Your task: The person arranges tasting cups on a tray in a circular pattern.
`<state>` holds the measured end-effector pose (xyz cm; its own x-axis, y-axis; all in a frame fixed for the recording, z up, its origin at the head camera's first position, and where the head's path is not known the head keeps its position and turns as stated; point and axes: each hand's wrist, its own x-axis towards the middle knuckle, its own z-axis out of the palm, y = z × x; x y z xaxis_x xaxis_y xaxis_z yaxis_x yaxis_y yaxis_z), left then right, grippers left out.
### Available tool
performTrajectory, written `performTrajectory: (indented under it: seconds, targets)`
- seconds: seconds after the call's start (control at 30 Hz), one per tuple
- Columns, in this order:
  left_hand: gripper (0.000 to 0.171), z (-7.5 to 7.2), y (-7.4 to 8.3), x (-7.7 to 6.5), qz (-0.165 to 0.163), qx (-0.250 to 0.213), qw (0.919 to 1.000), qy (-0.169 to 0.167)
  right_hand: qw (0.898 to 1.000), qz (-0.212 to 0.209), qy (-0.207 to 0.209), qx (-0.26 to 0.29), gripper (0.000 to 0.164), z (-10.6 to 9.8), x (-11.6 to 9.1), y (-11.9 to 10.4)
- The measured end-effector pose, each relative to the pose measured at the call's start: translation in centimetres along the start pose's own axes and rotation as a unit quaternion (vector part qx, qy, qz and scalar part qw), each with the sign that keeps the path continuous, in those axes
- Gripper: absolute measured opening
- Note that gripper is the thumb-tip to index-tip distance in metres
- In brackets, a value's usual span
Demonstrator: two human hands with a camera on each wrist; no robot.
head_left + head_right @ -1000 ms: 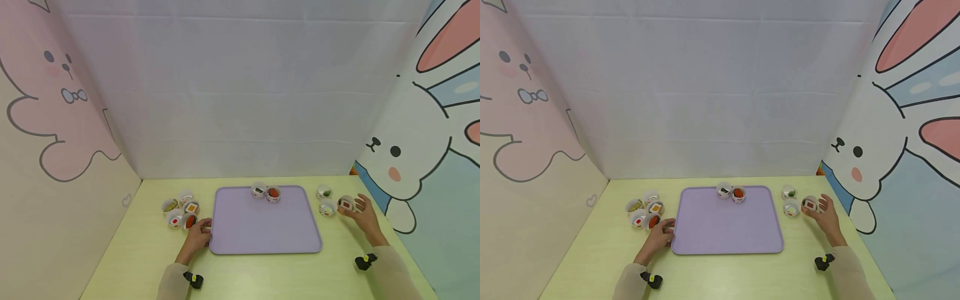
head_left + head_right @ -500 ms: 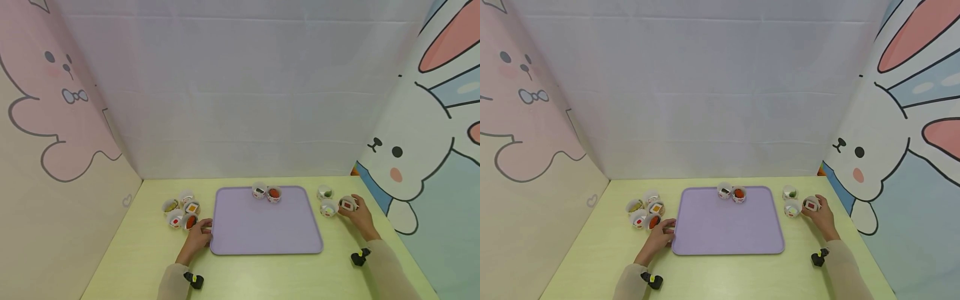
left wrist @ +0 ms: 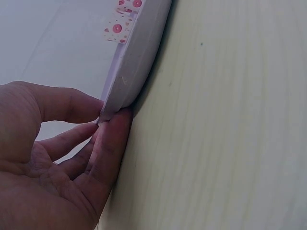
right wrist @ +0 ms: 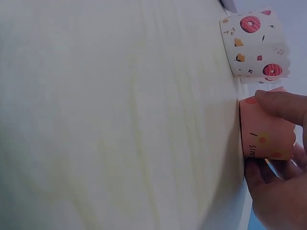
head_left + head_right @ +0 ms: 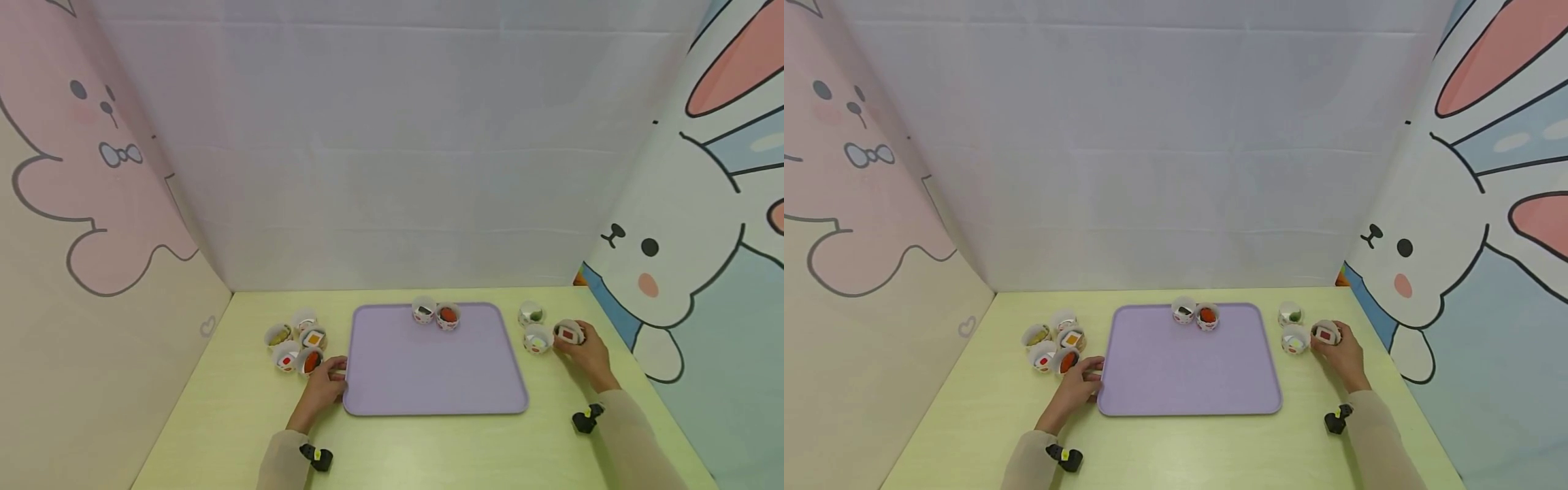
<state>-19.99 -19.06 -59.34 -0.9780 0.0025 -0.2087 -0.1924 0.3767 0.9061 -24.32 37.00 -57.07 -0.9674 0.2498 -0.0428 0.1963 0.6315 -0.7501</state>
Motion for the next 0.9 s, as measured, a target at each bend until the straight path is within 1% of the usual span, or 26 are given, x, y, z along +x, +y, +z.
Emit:
performTrajectory:
  seconds: [0.17, 0.33, 0.43, 0.73, 0.9]
  targets:
    - [0.054, 0.1, 0.0, 0.0, 0.003, -0.003, 1.0000, 0.003, 1.000, 0.011, 0.016, -0.005, 0.078, 0.0, 0.0, 0.2]
    - [0.055, 0.2, 0.0, -0.1, 0.003, -0.002, 1.0000, 0.006, 0.999, 0.034, 0.011, 0.005, 0.084, -0.3, 0.0, 0.2]
    - [0.055, 0.2, 0.0, -0.1, 0.008, 0.002, 0.9999, 0.006, 0.999, 0.040, 0.016, 0.016, 0.086, -0.6, -0.2, 0.1]
    - [0.055, 0.2, -0.1, -0.2, 0.018, 0.002, 0.9998, 0.008, 0.999, 0.022, 0.036, 0.029, 0.084, -1.8, -1.1, -0.9]
    - [0.055, 0.2, -0.2, -0.2, 0.019, -0.004, 0.9998, 0.008, 0.999, -0.009, 0.047, 0.025, 0.081, -2.6, -1.5, -1.7]
